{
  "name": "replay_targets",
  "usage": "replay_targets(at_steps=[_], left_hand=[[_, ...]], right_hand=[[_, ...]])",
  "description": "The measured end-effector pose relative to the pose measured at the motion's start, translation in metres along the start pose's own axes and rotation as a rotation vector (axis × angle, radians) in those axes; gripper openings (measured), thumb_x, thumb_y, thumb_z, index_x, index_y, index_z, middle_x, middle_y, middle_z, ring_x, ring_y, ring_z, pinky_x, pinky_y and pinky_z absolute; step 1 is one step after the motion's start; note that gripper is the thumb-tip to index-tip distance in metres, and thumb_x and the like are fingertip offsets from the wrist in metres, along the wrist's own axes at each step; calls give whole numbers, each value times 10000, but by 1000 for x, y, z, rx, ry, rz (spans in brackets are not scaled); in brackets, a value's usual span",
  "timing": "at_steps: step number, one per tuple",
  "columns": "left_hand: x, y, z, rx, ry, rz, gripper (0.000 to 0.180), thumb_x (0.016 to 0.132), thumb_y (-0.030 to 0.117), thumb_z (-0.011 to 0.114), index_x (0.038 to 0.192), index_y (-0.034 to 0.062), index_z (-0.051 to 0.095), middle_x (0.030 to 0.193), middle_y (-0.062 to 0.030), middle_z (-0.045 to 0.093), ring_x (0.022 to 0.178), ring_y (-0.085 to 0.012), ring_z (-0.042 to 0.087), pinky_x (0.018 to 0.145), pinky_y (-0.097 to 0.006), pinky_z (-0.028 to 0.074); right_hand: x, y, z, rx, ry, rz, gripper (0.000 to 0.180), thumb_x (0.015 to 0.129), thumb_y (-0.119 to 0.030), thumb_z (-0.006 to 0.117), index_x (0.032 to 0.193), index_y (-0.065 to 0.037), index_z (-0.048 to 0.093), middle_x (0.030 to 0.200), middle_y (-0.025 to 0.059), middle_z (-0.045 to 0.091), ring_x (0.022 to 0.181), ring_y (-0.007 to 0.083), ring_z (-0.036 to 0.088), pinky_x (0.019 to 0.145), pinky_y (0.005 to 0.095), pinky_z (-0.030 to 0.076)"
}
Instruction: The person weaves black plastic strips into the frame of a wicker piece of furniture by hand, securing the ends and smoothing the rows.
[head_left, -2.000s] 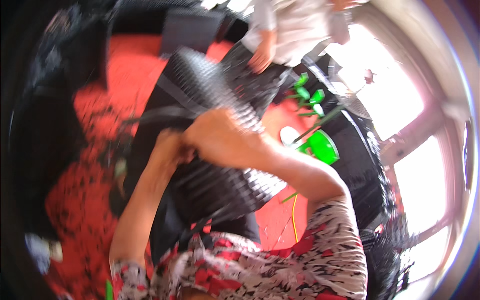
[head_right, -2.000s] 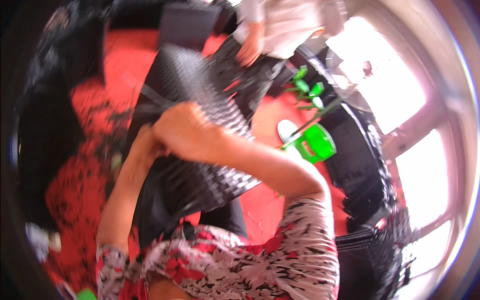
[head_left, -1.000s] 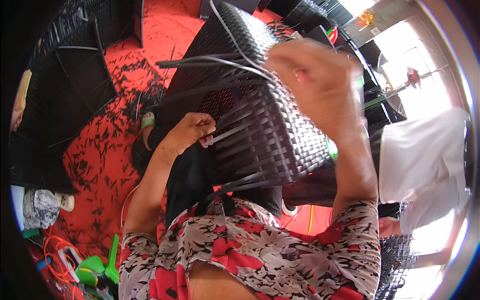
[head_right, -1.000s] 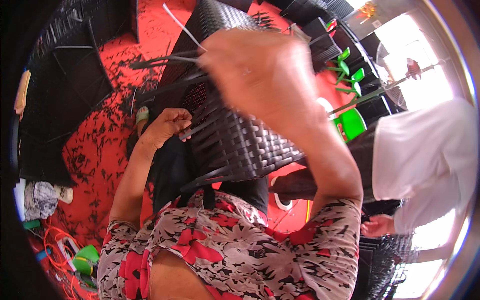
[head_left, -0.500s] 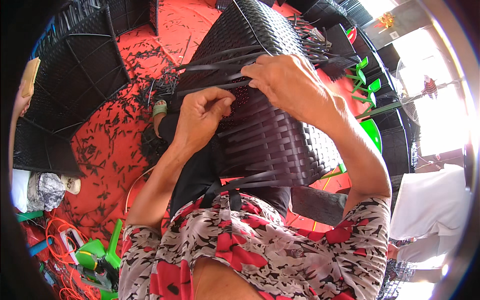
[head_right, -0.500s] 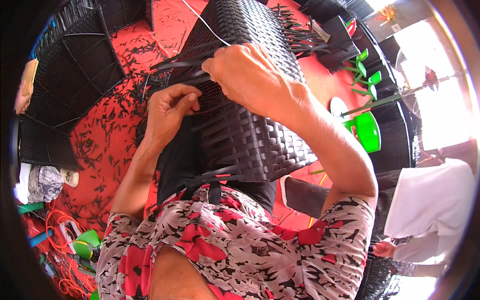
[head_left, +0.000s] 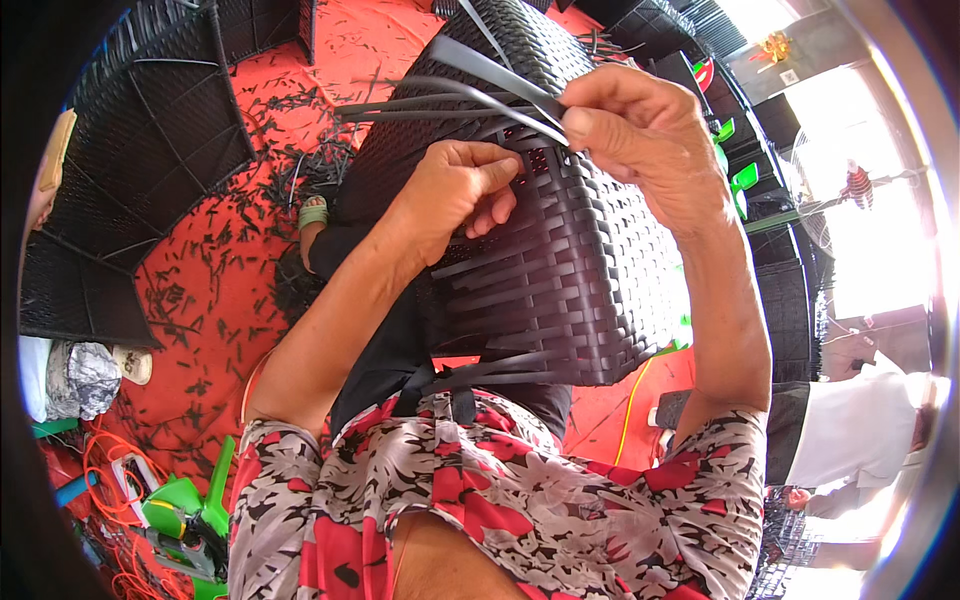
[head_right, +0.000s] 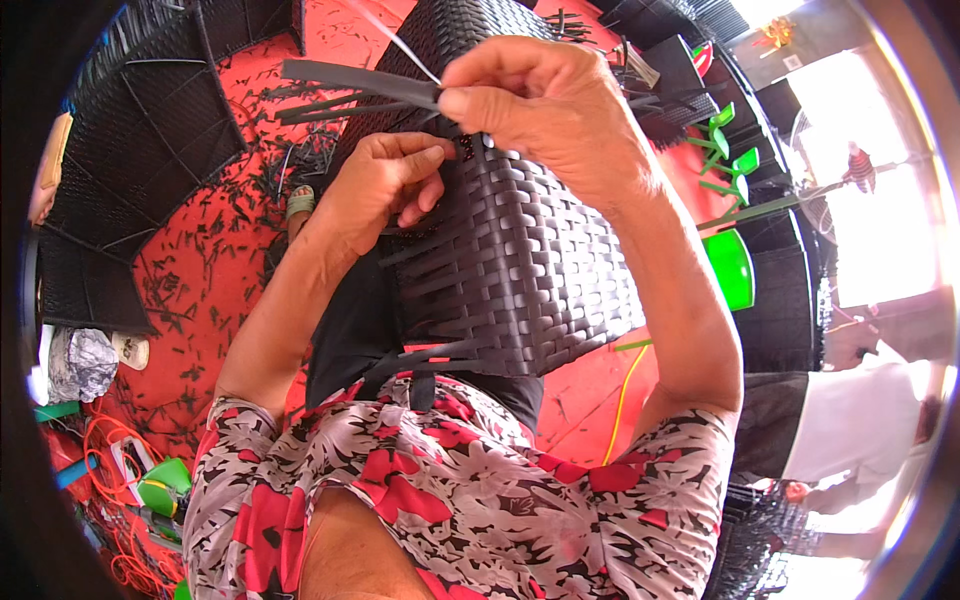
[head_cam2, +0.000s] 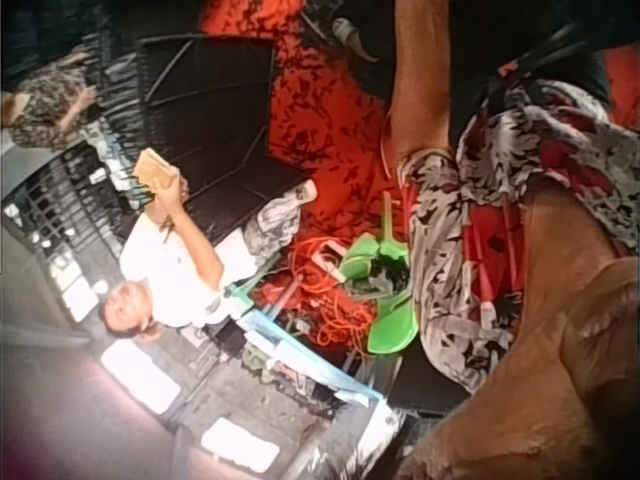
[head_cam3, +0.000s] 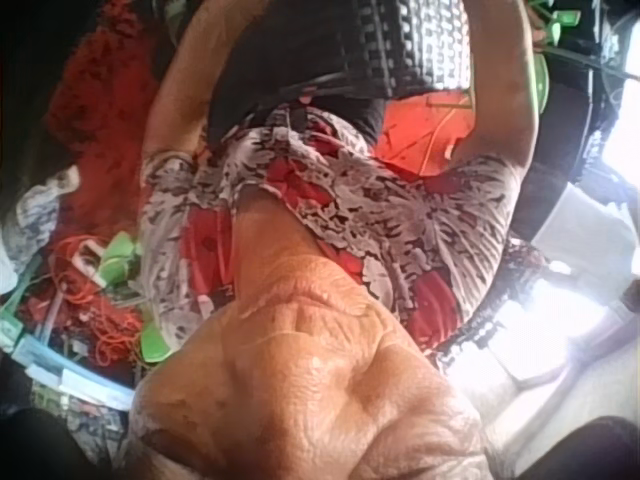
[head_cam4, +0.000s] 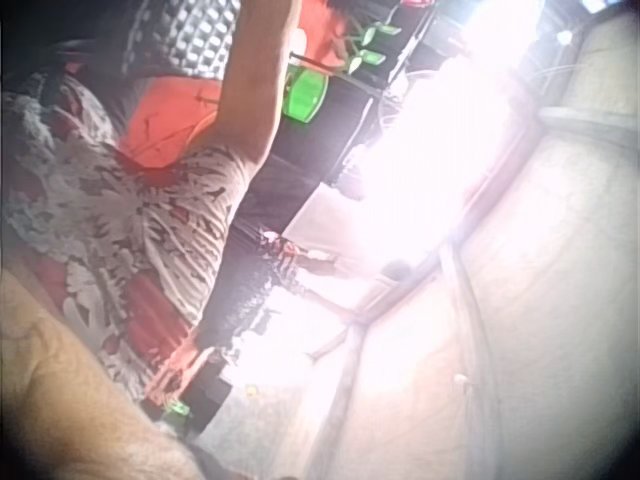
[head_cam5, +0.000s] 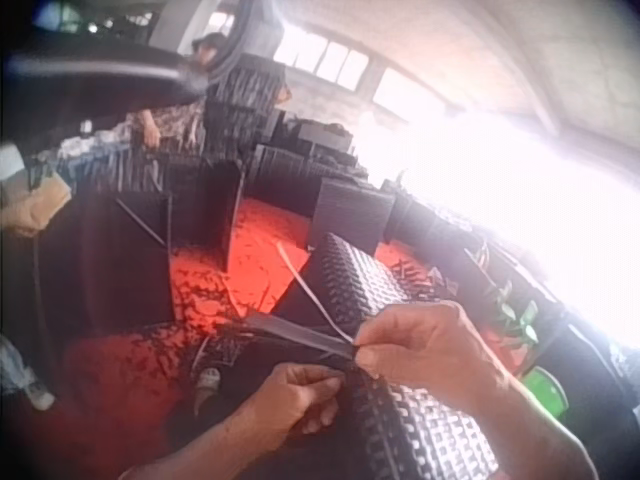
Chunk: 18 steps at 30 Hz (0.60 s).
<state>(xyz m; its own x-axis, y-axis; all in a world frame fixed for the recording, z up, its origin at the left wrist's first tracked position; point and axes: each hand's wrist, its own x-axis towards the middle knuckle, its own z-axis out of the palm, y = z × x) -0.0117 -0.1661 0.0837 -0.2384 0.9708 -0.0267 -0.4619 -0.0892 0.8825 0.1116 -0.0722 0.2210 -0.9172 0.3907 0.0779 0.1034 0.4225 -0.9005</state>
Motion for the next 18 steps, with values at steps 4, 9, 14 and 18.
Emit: replay_targets(at_steps=[4,9,14,18], left_hand=[[8,-3,-10,-335,-202,-141,175,957,202,516,963,41,582,596,-65,561,399,-115,427,373,-230,338],[14,-13,-16,-506,-295,-152,146,963,175,498,996,64,588,598,-79,563,406,-127,446,364,-238,339],[13,-18,-18,-577,-272,-182,173,955,162,505,1086,91,592,609,-93,571,414,-158,471,376,-257,353],[13,-18,-17,-581,-253,-182,176,950,156,509,1096,101,591,606,-92,571,419,-166,483,385,-264,360]], right_hand=[[-9,2,-5,-334,156,-152,99,783,-73,682,854,-6,668,621,-34,573,540,9,457,487,186,354],[-22,-8,-2,-895,150,-200,112,735,-67,606,809,-10,668,601,84,595,527,151,571,523,290,441],[-17,-15,9,-1363,14,-304,149,714,-80,548,777,-18,667,661,158,597,620,346,602,599,429,474],[-8,-18,20,-1571,5,-334,116,669,-134,604,653,-28,650,612,170,604,584,336,629,563,414,498]])
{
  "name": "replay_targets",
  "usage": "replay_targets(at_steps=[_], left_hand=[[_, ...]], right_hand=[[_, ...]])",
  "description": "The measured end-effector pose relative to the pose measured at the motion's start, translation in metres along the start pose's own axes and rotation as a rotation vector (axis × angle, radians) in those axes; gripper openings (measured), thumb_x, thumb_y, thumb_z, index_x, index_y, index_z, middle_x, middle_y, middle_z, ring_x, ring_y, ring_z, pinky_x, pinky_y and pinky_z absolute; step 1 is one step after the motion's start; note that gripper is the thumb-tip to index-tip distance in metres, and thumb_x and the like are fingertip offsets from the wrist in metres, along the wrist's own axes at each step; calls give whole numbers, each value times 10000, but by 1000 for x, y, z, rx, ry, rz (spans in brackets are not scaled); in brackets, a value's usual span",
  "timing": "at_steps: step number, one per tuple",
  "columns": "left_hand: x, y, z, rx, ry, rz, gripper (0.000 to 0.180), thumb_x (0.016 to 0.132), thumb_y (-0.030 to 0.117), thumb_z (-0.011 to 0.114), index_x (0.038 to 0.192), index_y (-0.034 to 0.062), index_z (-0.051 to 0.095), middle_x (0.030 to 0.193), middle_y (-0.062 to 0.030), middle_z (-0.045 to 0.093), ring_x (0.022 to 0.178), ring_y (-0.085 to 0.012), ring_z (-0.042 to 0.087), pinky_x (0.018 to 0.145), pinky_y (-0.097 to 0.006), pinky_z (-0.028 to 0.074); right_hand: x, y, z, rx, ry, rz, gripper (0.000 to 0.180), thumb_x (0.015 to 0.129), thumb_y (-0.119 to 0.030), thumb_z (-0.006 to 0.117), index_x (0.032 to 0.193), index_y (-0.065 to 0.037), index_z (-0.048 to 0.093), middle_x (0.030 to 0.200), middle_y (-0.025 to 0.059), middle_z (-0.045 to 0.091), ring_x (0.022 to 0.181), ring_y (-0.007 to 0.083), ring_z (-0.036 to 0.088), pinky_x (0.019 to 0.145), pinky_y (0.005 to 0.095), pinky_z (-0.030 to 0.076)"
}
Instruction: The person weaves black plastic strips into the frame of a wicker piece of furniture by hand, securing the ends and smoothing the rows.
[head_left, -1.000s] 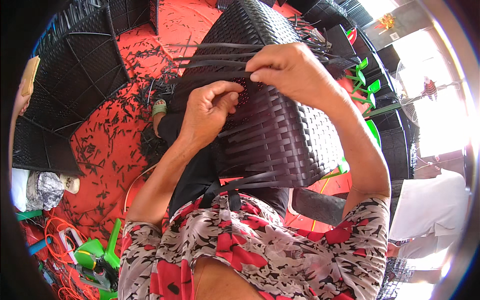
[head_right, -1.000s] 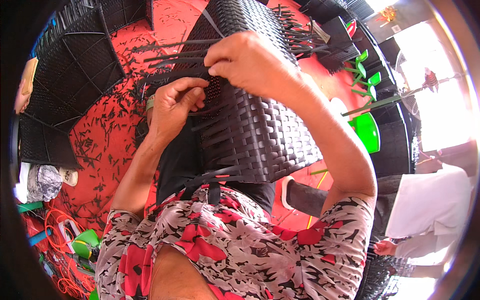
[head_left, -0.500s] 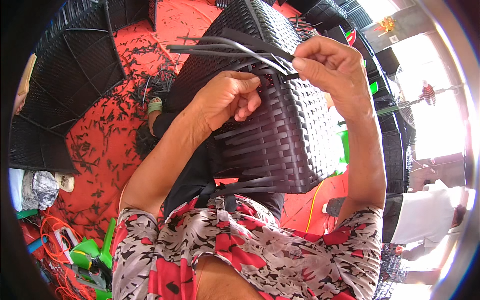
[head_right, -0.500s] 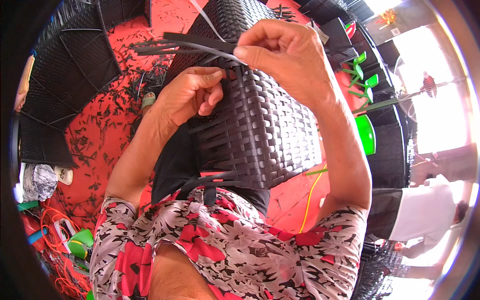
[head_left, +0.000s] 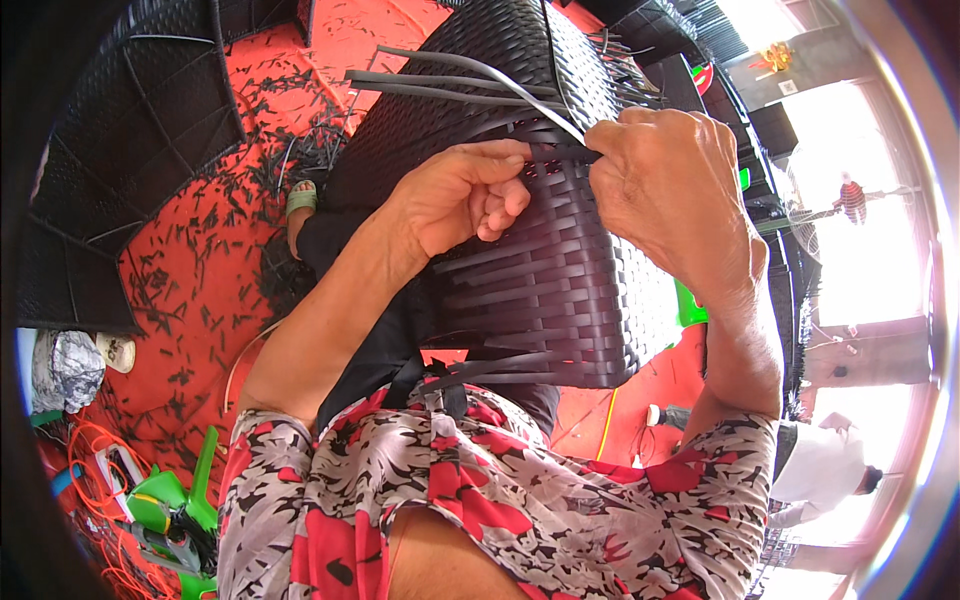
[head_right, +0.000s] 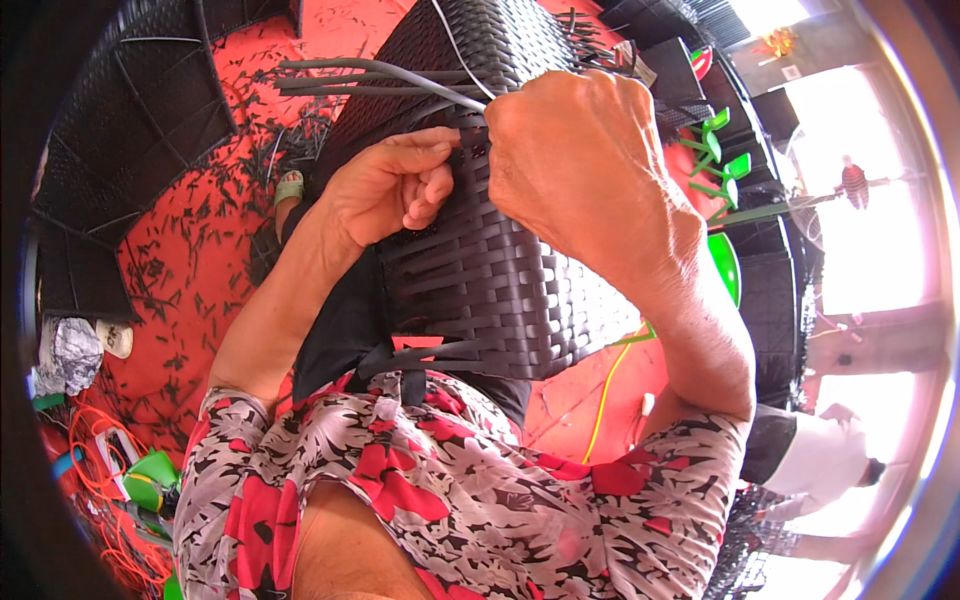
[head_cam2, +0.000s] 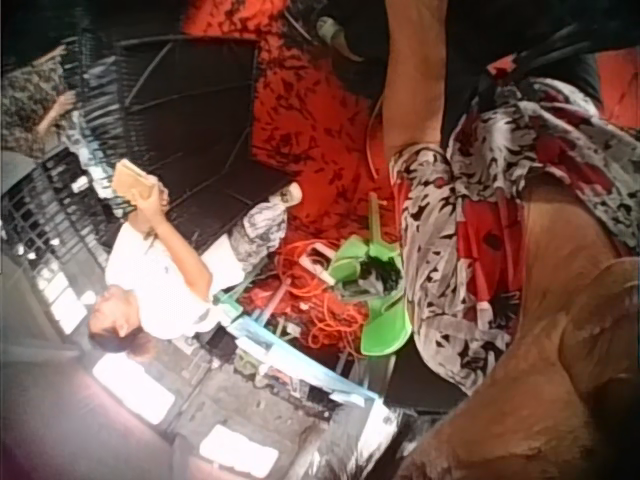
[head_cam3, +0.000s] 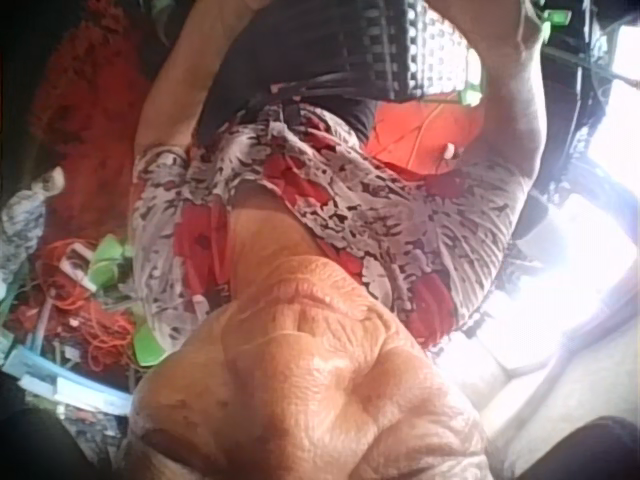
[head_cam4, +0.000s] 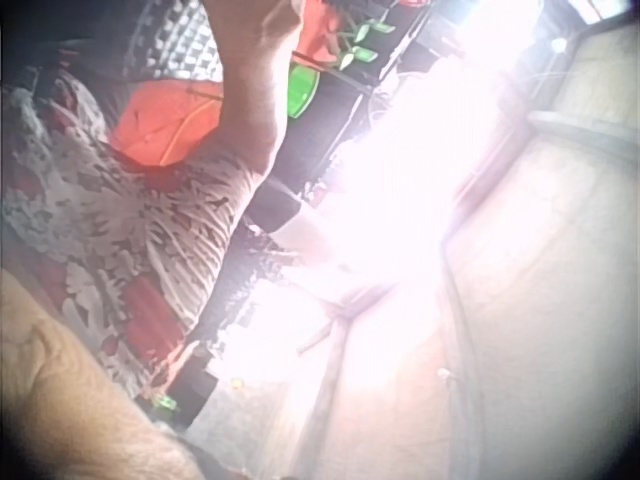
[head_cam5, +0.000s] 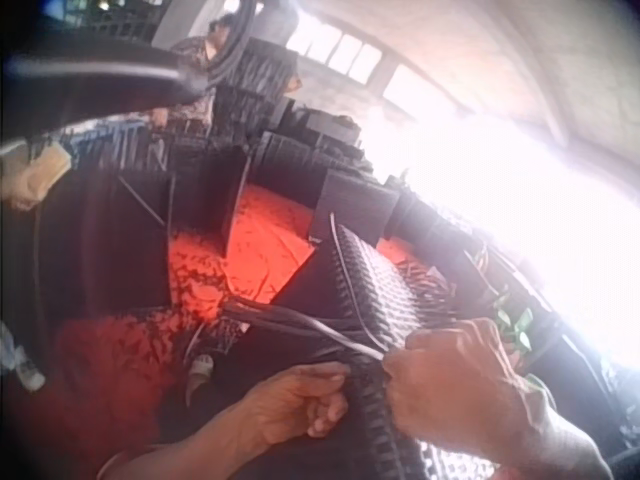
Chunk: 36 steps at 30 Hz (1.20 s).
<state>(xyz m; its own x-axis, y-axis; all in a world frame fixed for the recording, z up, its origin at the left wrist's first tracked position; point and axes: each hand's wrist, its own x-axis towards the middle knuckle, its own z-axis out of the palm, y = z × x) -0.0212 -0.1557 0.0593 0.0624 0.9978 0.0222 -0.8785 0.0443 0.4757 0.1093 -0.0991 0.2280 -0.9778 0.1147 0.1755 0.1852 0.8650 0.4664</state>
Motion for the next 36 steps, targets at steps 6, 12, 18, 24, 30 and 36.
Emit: replay_targets(at_steps=[6,12,18,24,30,36], left_hand=[[2,-1,2,-35,23,-3,146,947,154,511,1051,86,588,609,-93,582,418,-161,486,385,-260,364],[3,-3,-1,-83,-29,-7,90,940,153,525,980,95,581,615,-91,603,413,-163,507,385,-261,377],[3,-6,3,-55,-11,12,73,928,151,548,959,94,579,628,-101,625,416,-165,537,379,-255,385],[4,1,6,129,11,25,64,899,120,563,912,64,590,600,-87,617,408,-144,533,366,-245,377],[-15,3,12,583,443,227,127,869,130,591,774,46,602,574,-53,589,391,-110,492,354,-224,351],[-60,-33,-79,485,284,-73,135,882,116,577,790,20,600,573,-30,547,436,-93,495,382,-220,367]], right_hand=[[1,-11,-3,-65,-23,20,87,705,-111,574,719,-72,650,658,124,572,597,323,590,573,421,459],[4,-9,-9,97,-43,-31,99,671,-129,611,667,-46,664,596,149,595,561,328,616,549,415,493],[19,-3,-11,138,-225,34,141,661,-146,594,635,-23,658,577,192,578,580,369,607,573,416,501],[19,-8,-3,203,-190,33,127,690,-81,537,600,4,564,593,207,517,539,389,511,545,426,423],[9,2,-1,536,105,102,188,745,-115,642,902,-20,686,815,146,667,644,266,625,599,359,495],[-20,20,13,678,173,279,138,778,-21,675,916,-17,676,767,40,631,542,65,409,502,235,371]])
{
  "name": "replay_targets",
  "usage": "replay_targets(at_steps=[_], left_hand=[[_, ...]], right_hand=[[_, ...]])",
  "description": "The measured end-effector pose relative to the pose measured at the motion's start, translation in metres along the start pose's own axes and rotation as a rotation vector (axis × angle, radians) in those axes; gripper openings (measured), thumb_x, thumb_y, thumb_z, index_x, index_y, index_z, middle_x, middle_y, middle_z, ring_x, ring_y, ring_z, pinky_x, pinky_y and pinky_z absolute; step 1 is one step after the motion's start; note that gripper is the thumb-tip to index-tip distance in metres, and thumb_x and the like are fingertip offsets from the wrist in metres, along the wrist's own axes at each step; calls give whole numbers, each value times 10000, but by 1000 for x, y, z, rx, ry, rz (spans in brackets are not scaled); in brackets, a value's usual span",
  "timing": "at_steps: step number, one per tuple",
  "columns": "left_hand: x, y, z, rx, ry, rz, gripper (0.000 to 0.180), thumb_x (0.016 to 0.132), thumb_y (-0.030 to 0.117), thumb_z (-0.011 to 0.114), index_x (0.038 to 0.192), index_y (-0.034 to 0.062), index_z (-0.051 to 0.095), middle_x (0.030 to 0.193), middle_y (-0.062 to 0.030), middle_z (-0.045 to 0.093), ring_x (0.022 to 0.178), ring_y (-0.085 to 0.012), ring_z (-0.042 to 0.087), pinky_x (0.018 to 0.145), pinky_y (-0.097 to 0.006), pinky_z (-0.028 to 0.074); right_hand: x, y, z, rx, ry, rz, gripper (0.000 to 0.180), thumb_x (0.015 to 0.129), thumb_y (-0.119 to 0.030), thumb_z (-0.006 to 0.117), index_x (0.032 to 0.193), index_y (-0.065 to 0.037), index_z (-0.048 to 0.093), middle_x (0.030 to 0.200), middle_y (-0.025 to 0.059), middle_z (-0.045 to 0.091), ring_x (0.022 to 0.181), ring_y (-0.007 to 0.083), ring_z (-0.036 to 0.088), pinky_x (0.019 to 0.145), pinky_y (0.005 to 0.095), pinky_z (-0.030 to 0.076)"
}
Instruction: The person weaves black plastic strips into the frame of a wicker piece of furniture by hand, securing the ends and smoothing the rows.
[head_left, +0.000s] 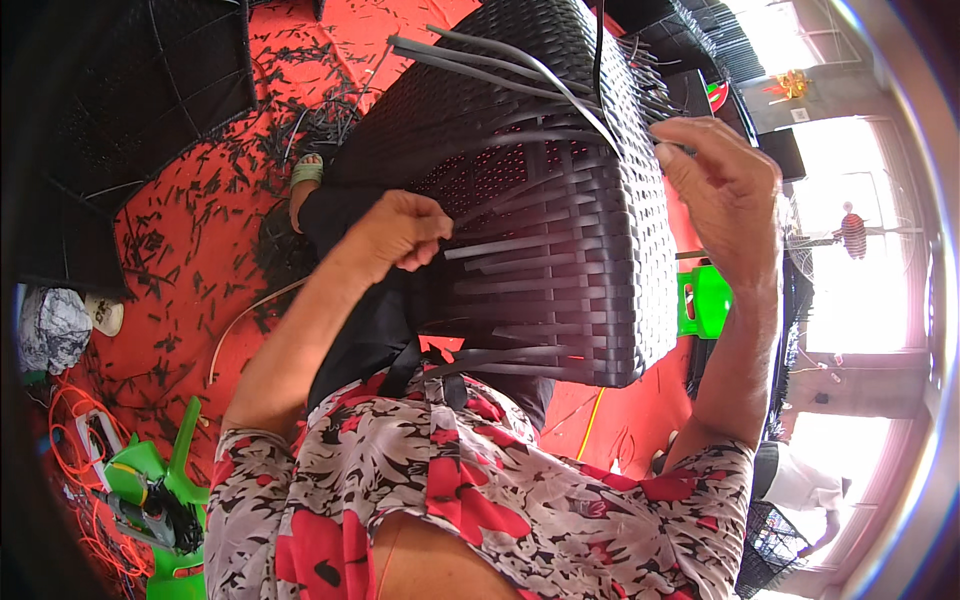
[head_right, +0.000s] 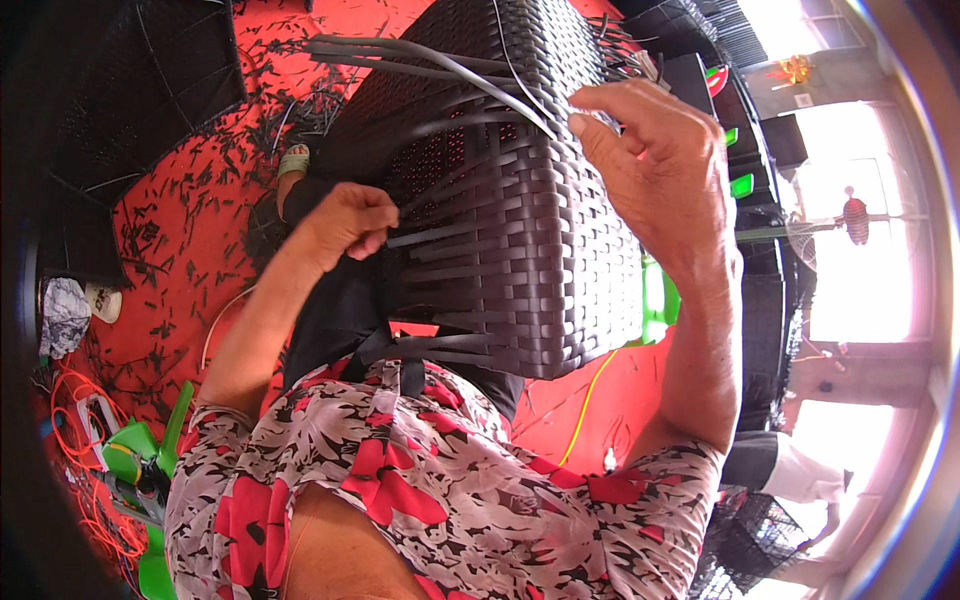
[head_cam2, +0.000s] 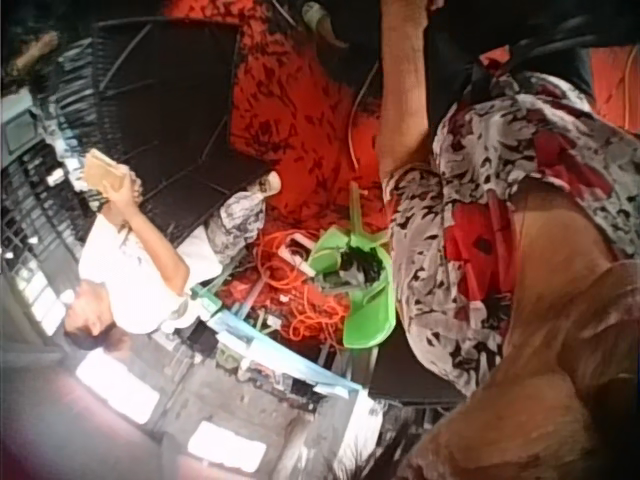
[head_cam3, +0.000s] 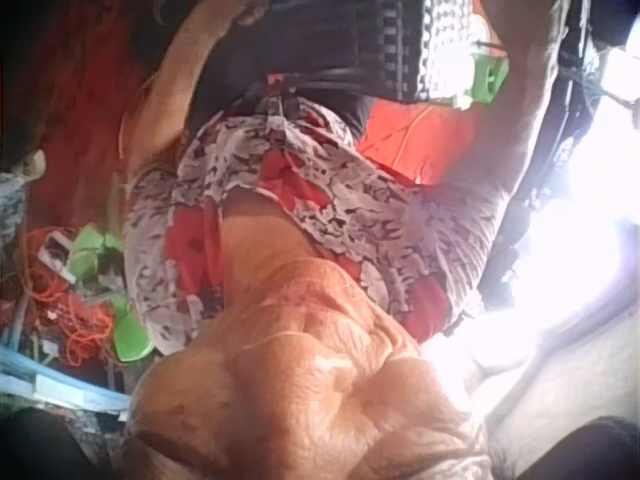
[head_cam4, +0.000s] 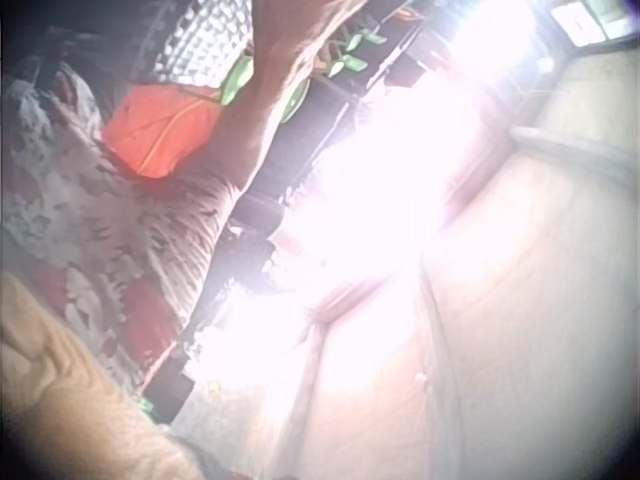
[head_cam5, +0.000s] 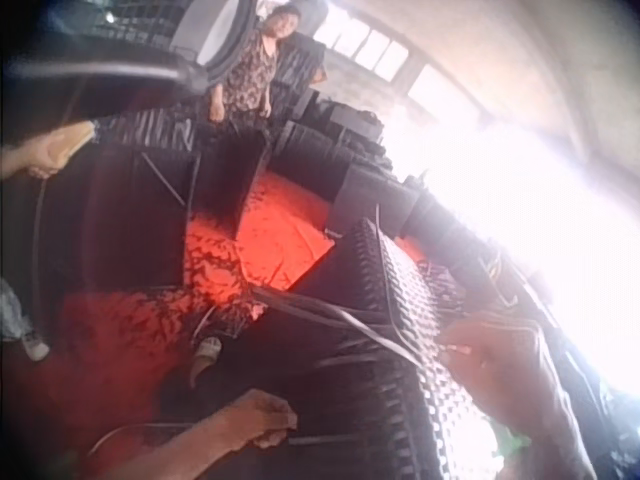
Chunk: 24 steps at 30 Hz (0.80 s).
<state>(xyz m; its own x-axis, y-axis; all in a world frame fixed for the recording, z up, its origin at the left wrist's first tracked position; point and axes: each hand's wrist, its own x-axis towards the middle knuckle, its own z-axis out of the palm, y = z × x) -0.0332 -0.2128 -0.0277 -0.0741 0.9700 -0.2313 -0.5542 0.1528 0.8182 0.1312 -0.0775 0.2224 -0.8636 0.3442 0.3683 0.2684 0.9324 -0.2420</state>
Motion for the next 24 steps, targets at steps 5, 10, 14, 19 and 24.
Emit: replay_targets(at_steps=[5,10,14,19,24], left_hand=[[4,-2,18,543,758,626,103,830,56,634,901,-17,618,658,-107,610,578,-159,602,534,-282,459],[-25,46,55,458,661,844,163,848,3,654,1010,19,636,785,-20,596,696,-36,516,624,-186,423],[-31,61,77,162,509,891,138,853,76,669,974,15,638,726,6,610,608,-46,541,545,-196,426],[-15,67,83,288,383,593,132,915,93,566,919,27,681,744,-11,638,607,-63,563,543,-200,432],[21,73,87,773,389,781,129,847,22,573,934,-24,656,909,-92,598,880,-202,574,775,-297,439]], right_hand=[[-6,9,11,10,-11,-17,113,766,-17,682,877,-3,674,733,59,626,566,94,518,541,244,425],[2,10,31,-47,-3,-101,169,790,-93,655,934,-4,655,861,144,644,723,321,622,672,384,486],[16,16,28,-5,-87,-29,176,767,-101,648,910,2,639,722,125,622,653,254,609,630,360,480],[24,28,19,668,-189,172,140,799,-52,691,925,4,665,741,3,641,626,43,542,532,193,413],[20,33,24,742,-72,50,150,805,-76,724,920,11,682,807,2,662,675,29,555,551,169,420]])
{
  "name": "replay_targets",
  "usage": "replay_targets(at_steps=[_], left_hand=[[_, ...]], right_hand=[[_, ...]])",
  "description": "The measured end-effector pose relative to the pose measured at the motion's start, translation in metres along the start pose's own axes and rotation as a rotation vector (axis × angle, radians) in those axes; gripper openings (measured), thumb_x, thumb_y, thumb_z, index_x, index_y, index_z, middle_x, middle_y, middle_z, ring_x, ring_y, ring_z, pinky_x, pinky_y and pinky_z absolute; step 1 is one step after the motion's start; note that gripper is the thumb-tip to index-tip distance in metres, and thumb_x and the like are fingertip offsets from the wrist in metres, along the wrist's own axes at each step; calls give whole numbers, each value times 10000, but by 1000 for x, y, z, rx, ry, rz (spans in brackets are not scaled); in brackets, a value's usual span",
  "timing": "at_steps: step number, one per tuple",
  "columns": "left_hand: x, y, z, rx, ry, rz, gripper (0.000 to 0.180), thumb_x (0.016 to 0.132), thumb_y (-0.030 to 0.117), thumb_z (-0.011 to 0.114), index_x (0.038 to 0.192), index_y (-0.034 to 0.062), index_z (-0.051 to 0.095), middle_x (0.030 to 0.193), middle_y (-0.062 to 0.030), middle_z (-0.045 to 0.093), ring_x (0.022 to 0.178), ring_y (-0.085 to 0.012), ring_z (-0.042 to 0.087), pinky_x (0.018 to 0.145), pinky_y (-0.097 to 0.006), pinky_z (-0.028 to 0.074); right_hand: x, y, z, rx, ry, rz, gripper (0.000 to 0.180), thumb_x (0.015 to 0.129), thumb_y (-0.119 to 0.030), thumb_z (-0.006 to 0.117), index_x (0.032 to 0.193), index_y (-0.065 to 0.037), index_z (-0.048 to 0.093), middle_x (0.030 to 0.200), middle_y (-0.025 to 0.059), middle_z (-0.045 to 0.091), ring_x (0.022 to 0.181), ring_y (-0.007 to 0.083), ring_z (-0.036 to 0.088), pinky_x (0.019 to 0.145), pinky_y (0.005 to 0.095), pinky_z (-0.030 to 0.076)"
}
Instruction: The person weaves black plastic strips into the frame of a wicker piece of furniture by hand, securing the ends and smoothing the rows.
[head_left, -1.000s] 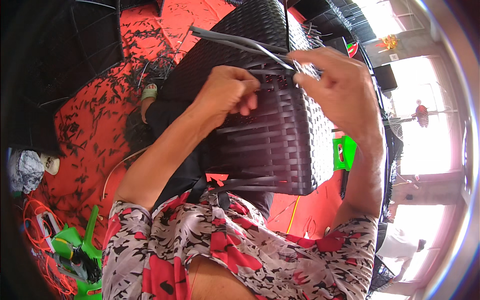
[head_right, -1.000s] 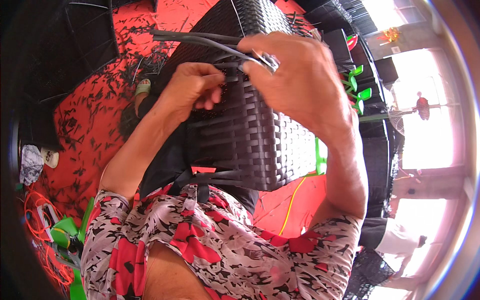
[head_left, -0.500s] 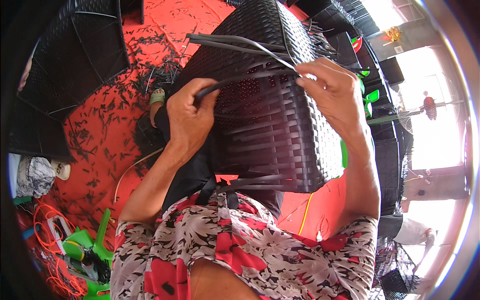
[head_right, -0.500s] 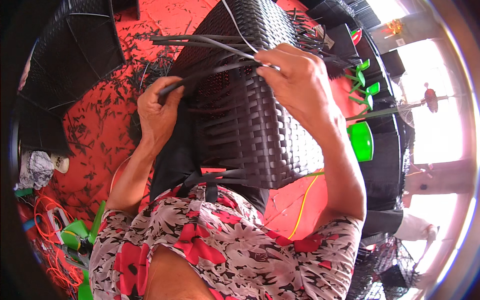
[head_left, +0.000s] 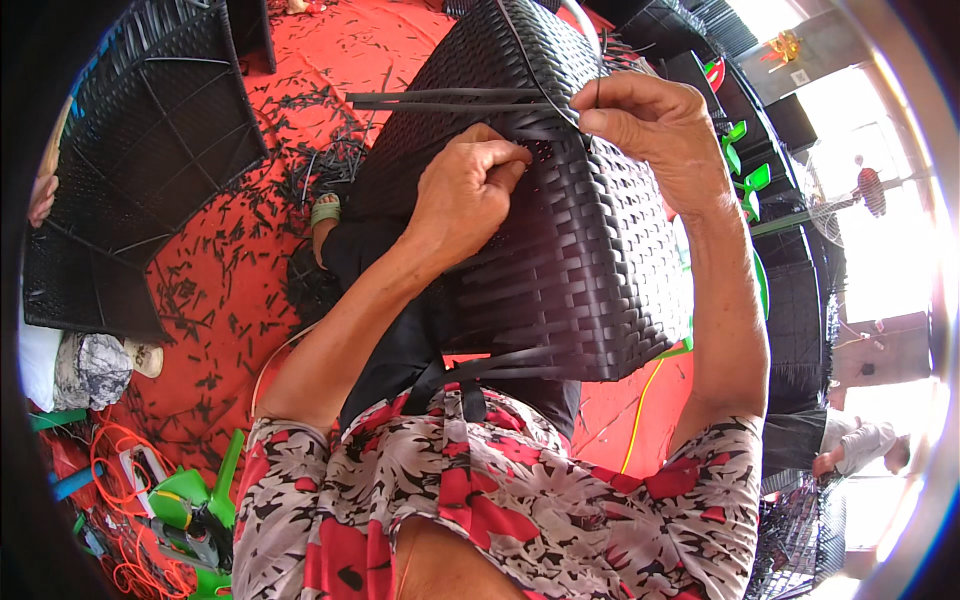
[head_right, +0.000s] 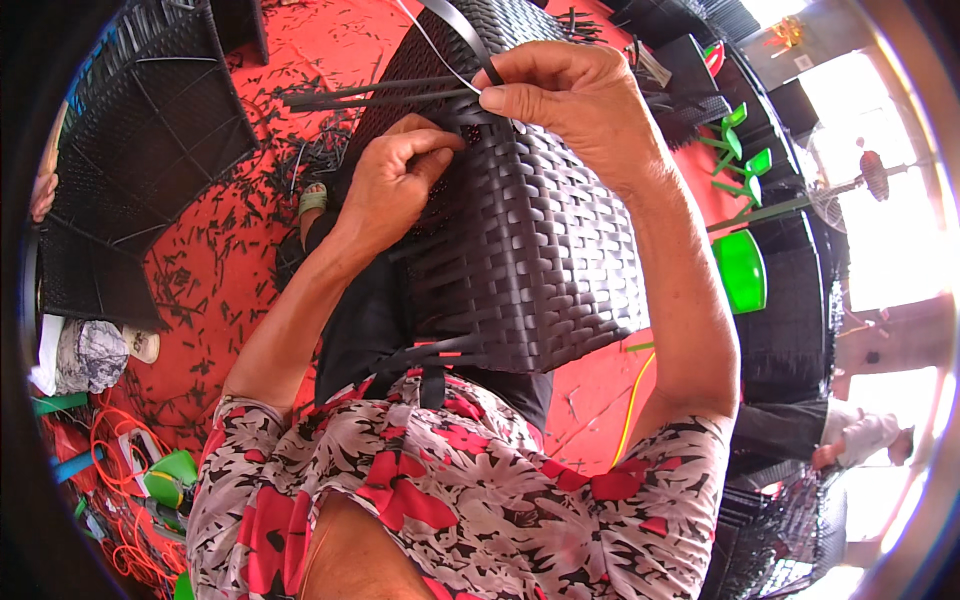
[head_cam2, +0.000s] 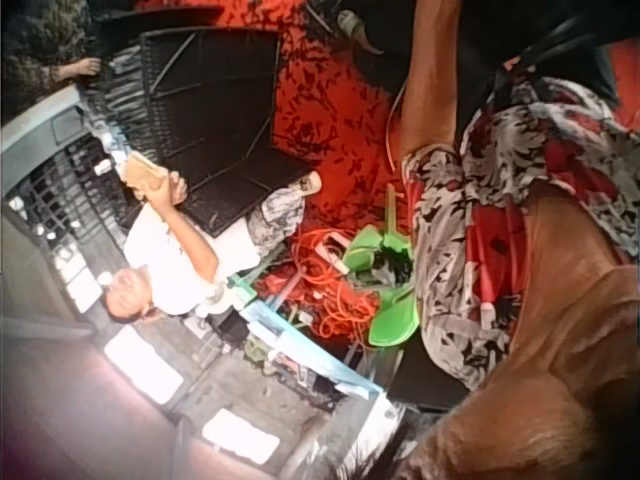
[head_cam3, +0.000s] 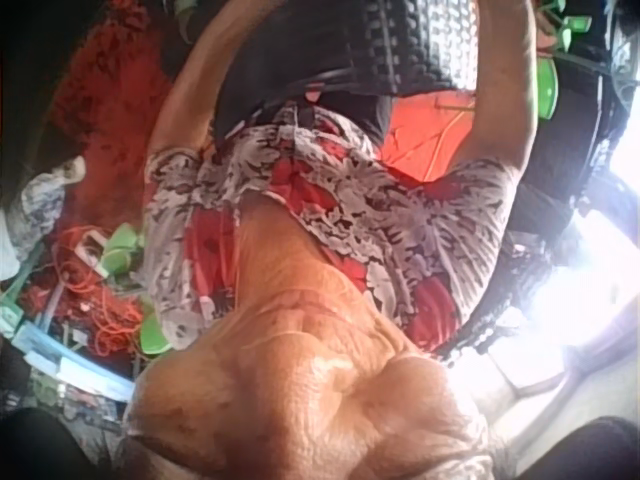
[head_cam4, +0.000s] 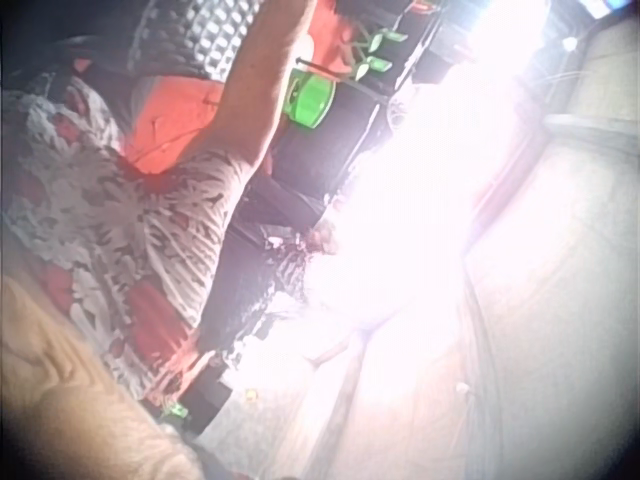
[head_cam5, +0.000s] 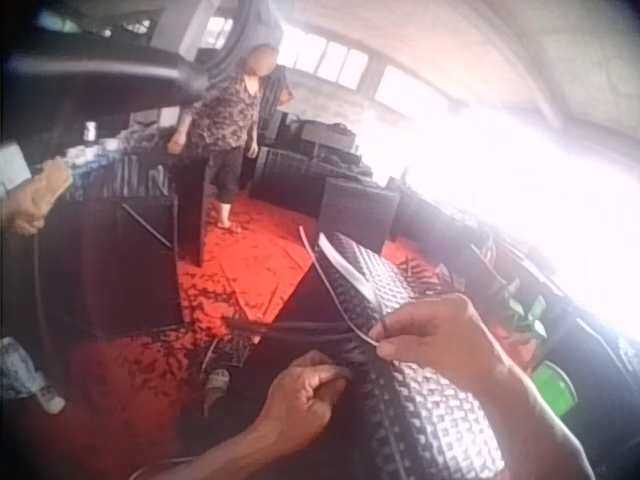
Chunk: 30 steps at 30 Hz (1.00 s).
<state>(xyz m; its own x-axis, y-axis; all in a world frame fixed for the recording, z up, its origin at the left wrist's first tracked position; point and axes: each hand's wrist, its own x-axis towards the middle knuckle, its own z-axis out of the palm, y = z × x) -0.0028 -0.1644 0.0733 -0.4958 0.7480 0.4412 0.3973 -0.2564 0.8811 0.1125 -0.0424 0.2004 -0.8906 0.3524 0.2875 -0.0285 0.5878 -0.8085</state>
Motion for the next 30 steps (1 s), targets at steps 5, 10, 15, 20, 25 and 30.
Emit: replay_targets(at_steps=[5,10,15,20,25,30], left_hand=[[1,5,12,154,159,89,131,838,43,600,954,11,651,946,-88,583,951,-249,539,854,-318,416],[5,2,20,184,293,217,168,853,101,627,1007,36,649,1078,-94,552,1057,-265,492,935,-353,376],[7,-1,26,-68,231,58,199,823,158,678,945,2,668,1158,-182,454,1062,-331,424,911,-413,372],[19,9,30,-320,248,-184,159,782,116,719,778,-33,663,1017,-113,496,806,-196,529,734,-310,439],[18,16,25,-820,192,-420,123,786,38,698,716,-33,626,1014,-45,486,806,-122,511,723,-279,431],[17,13,27,-830,220,-462,106,782,26,695,715,-15,623,1008,-36,475,806,-126,505,744,-272,413]], right_hand=[[-7,4,-9,103,-32,-119,154,819,-125,722,878,12,689,812,36,688,699,48,588,541,167,424],[-13,-10,-6,206,19,3,203,888,-195,651,863,4,686,675,3,617,550,24,480,461,168,344],[-15,-35,-11,158,40,22,279,902,-207,620,975,62,643,677,49,563,548,45,461,423,161,277],[-19,-39,-8,-132,134,109,124,836,-41,627,938,-3,685,658,-12,548,530,6,418,460,151,286],[-19,-35,-10,-524,83,45,81,789,-75,623,799,-7,666,564,-9,550,506,24,435,467,211,336],[-20,-30,-1,-621,31,22,92,752,-85,621,788,-6,651,538,59,544,499,66,486,506,258,411]])
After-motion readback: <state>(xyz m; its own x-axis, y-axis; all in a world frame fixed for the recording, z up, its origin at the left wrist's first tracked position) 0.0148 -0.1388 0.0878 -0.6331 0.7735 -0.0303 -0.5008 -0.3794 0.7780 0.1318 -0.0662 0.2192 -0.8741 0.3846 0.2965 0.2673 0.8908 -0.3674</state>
